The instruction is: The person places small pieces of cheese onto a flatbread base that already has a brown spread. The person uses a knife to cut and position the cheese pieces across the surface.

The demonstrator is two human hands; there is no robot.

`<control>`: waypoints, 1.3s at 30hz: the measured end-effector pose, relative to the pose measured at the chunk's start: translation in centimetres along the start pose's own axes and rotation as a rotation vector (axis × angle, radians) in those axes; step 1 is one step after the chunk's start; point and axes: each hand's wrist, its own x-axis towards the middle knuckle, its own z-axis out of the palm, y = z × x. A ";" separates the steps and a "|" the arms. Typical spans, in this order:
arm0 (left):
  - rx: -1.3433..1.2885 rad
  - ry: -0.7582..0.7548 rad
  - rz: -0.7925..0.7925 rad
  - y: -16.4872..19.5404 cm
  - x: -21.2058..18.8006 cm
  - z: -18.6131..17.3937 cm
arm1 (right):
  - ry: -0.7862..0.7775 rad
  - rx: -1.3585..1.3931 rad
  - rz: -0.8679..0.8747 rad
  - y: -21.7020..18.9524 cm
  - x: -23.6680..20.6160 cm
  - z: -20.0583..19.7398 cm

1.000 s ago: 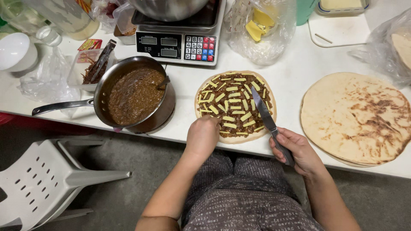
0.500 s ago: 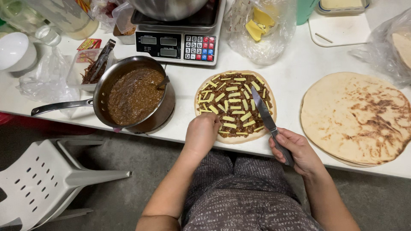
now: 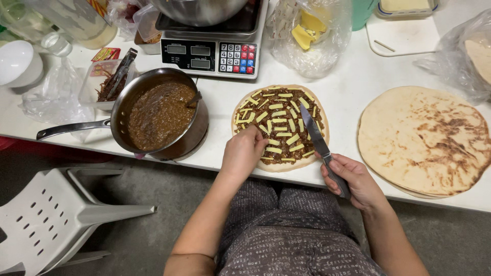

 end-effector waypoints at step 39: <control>-1.006 -0.394 -0.287 -1.4 3.6 1.3 | 0.044 -0.402 -0.010 3.8 0.3 -0.1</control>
